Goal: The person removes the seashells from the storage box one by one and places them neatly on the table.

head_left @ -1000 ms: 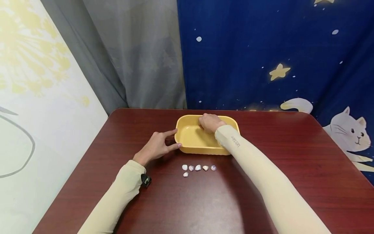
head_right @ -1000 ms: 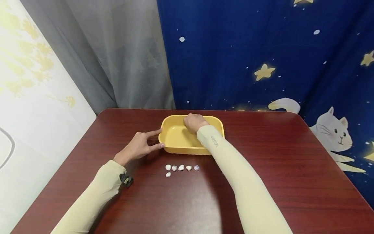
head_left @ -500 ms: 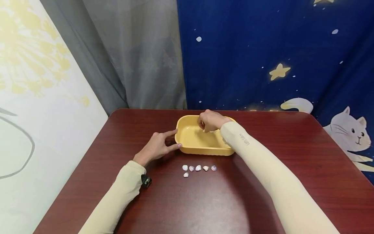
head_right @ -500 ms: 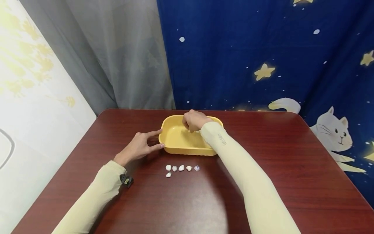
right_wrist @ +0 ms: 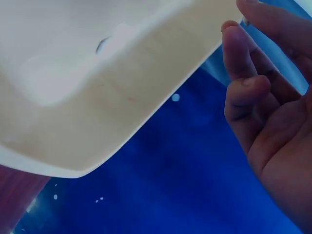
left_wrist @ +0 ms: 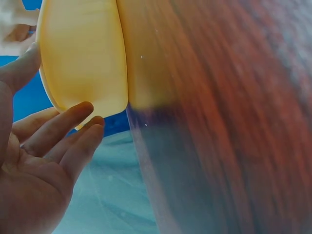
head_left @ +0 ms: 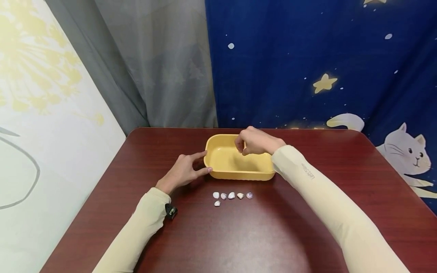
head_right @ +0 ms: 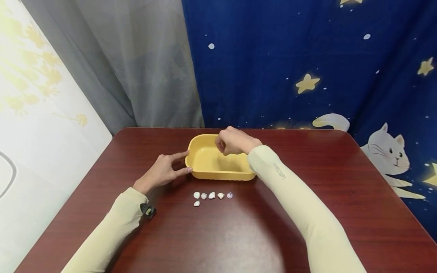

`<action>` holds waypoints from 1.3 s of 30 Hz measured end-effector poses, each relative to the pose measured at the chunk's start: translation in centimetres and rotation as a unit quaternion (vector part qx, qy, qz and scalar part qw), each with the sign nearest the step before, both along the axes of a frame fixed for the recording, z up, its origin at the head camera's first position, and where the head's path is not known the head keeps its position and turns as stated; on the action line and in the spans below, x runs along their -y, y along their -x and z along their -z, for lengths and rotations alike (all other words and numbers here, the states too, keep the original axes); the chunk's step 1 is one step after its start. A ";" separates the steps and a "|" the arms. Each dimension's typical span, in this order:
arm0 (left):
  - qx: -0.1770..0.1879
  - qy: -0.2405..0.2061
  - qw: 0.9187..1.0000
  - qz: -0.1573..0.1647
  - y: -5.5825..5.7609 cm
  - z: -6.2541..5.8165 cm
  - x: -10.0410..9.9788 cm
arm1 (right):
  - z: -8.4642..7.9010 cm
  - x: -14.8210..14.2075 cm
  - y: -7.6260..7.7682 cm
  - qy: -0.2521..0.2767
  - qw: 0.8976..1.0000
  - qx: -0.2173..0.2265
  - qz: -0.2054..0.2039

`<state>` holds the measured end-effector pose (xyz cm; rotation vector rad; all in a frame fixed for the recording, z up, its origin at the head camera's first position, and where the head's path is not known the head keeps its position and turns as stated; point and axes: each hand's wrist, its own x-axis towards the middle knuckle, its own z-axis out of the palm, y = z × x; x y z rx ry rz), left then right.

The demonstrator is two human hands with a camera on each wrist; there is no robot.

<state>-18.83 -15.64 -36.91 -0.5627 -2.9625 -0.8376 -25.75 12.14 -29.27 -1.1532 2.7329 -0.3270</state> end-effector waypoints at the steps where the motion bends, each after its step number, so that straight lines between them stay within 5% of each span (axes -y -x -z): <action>1: -0.002 0.001 1.000 0.000 0.0 0.0 0.0 | 0.0 -0.2 -0.3 0.009 1.000 -0.006 -0.003; 12: 0.000 0.006 1.000 -0.003 0.3 -0.1 -0.1 | 0.7 -1.6 -3.0 0.085 0.994 -0.054 -0.034; 22: -0.004 0.005 1.000 0.002 0.3 0.0 -0.1 | 1.8 -1.3 -4.8 0.104 0.992 -0.045 -0.049; 31: -0.010 -0.001 1.000 0.007 0.4 0.1 -0.1 | 2.4 -0.8 -6.1 0.090 0.988 -0.065 -0.106; 39: -0.005 -0.002 1.000 0.006 0.5 0.2 -0.1 | 2.7 -0.6 -7.0 0.093 0.989 -0.043 -0.106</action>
